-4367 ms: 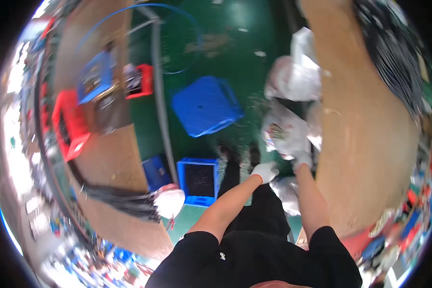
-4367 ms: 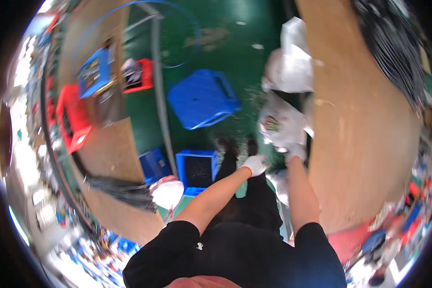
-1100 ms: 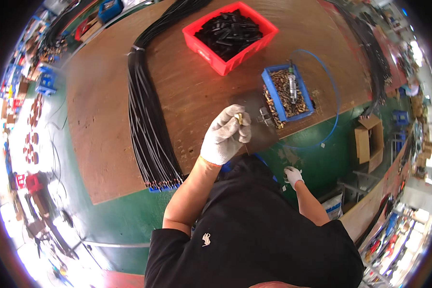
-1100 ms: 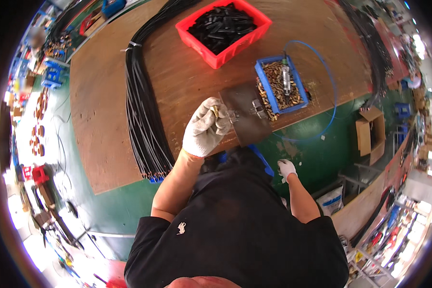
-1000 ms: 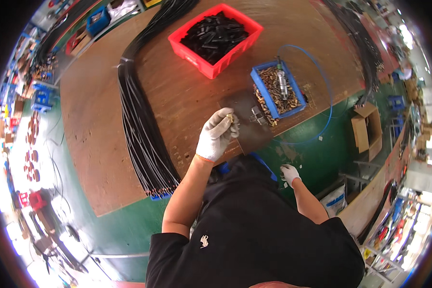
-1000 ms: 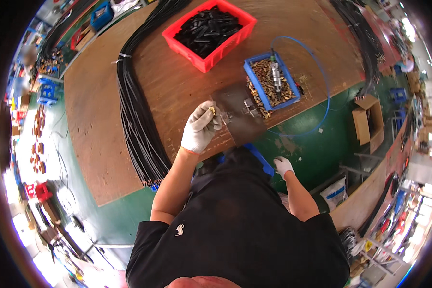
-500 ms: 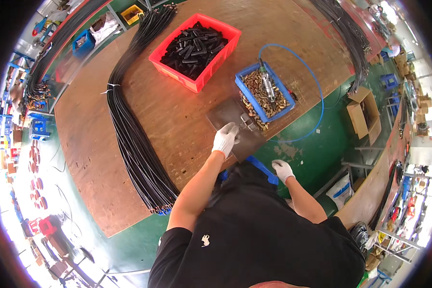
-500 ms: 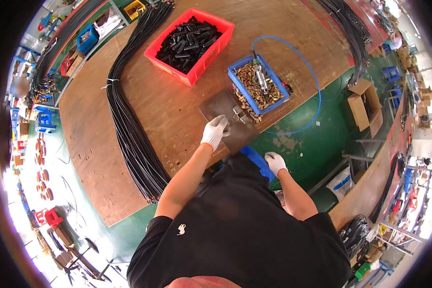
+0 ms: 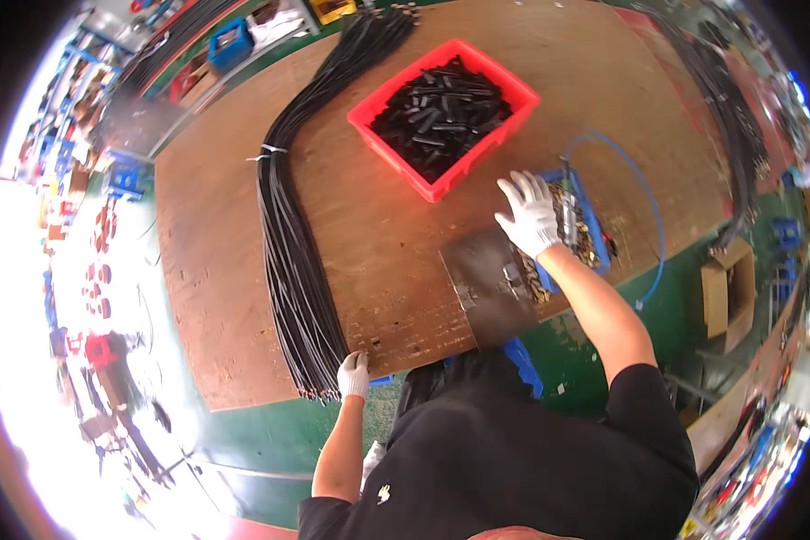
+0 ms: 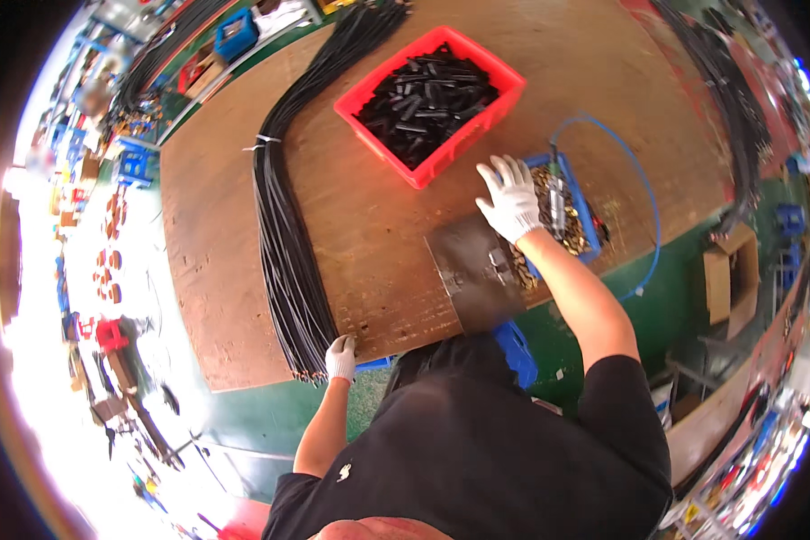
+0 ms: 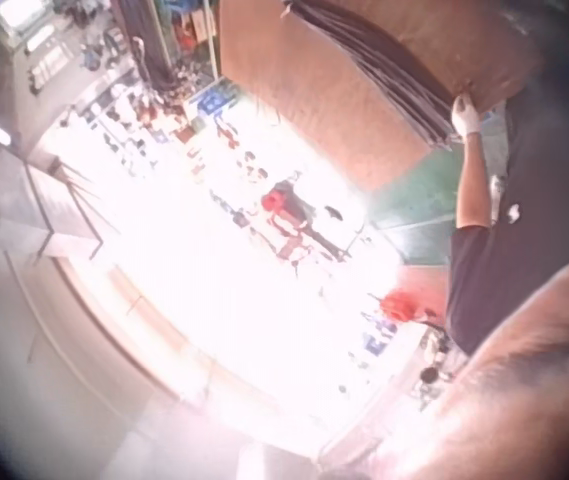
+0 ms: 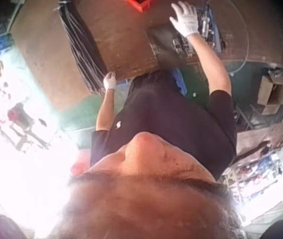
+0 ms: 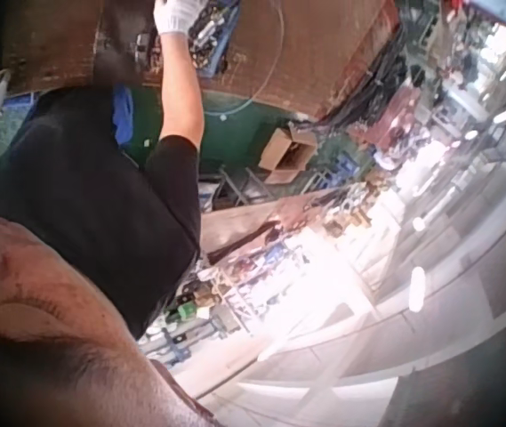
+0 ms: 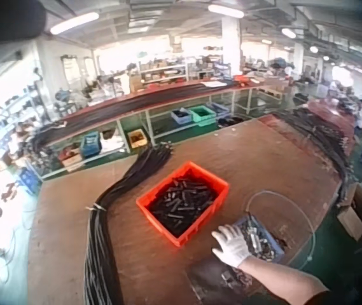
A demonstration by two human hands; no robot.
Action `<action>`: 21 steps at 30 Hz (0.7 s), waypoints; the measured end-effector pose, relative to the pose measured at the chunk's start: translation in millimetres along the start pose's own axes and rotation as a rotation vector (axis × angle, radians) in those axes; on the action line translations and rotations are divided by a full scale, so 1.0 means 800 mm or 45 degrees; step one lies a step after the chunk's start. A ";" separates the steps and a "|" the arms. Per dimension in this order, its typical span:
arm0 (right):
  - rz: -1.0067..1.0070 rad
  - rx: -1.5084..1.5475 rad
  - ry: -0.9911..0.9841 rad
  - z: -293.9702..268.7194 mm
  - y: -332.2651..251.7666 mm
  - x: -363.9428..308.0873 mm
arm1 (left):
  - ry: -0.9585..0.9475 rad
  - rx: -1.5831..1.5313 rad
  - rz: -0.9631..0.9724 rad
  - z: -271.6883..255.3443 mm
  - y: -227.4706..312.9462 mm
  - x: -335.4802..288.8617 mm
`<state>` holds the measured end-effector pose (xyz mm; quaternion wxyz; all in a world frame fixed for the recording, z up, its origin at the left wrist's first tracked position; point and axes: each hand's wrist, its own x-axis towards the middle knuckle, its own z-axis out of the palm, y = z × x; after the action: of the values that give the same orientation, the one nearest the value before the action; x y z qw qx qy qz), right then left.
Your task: The recorder is assembling cable harnesses by inserting wire ends into plastic connectors.
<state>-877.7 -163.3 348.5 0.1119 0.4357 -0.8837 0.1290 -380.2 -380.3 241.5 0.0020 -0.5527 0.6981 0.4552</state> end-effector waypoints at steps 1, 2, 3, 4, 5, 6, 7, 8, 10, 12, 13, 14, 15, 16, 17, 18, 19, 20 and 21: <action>-0.110 -0.013 -0.021 0.020 0.007 0.030 | -0.002 -0.129 -0.085 -0.005 -0.004 -0.009; -0.221 -0.022 -0.045 0.041 0.008 0.057 | -0.001 -0.256 -0.175 -0.012 -0.005 -0.019; -0.322 -0.075 -0.120 0.059 0.012 0.082 | 0.044 -0.340 -0.233 -0.012 -0.005 -0.030; -0.504 -0.036 -0.011 0.076 0.015 0.105 | 0.075 -0.338 -0.256 -0.015 -0.010 -0.045; -0.540 -0.047 -0.096 0.082 0.011 0.128 | 0.097 -0.379 -0.260 -0.016 -0.020 -0.061; -0.570 -0.065 -0.182 0.087 0.007 0.147 | 0.112 -0.418 -0.260 -0.018 -0.029 -0.078; -0.649 -0.078 -0.105 0.098 0.011 0.162 | 0.111 -0.455 -0.307 -0.016 -0.033 -0.096; -0.658 -0.074 -0.107 0.106 0.010 0.169 | 0.116 -0.498 -0.357 -0.013 -0.041 -0.118; -0.791 -0.183 -0.368 0.119 -0.004 0.181 | 0.118 -0.198 -0.321 -0.011 -0.088 -0.160; -0.890 -0.213 -0.353 0.120 -0.006 0.188 | 0.175 -0.394 -0.521 0.000 -0.107 -0.192; -0.884 -0.164 -0.334 0.125 -0.017 0.191 | 0.185 -0.333 -0.531 0.007 -0.137 -0.203; -0.892 -0.105 -0.324 0.131 -0.038 0.192 | 0.200 -0.276 -0.559 0.013 -0.157 -0.220; -0.869 -0.109 -0.349 0.137 -0.059 0.192 | 0.167 -0.198 -0.528 0.018 -0.177 -0.231; -0.867 -0.044 -0.271 0.142 -0.077 0.192 | 0.129 -0.121 -0.498 0.019 -0.179 -0.228; -0.837 -0.053 -0.230 0.146 -0.096 0.191 | 0.140 0.028 -0.395 0.018 -0.167 -0.224; -0.784 -0.080 -0.195 0.147 -0.102 0.184 | 0.131 0.078 -0.293 0.001 -0.102 -0.204; -0.761 -0.051 -0.129 0.148 -0.121 0.182 | 0.208 0.090 -0.192 -0.005 -0.092 -0.195; -0.728 -0.037 -0.065 0.149 -0.129 0.182 | 0.307 0.024 -0.142 -0.010 -0.072 -0.180; -0.733 -0.056 -0.070 0.145 -0.145 0.184 | 0.456 0.054 0.019 -0.011 -0.075 -0.167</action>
<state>-882.6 -377.9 300.3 0.1293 0.6693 -0.7291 0.0610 -277.3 -281.7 275.9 -0.1142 -0.6196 0.7007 0.3348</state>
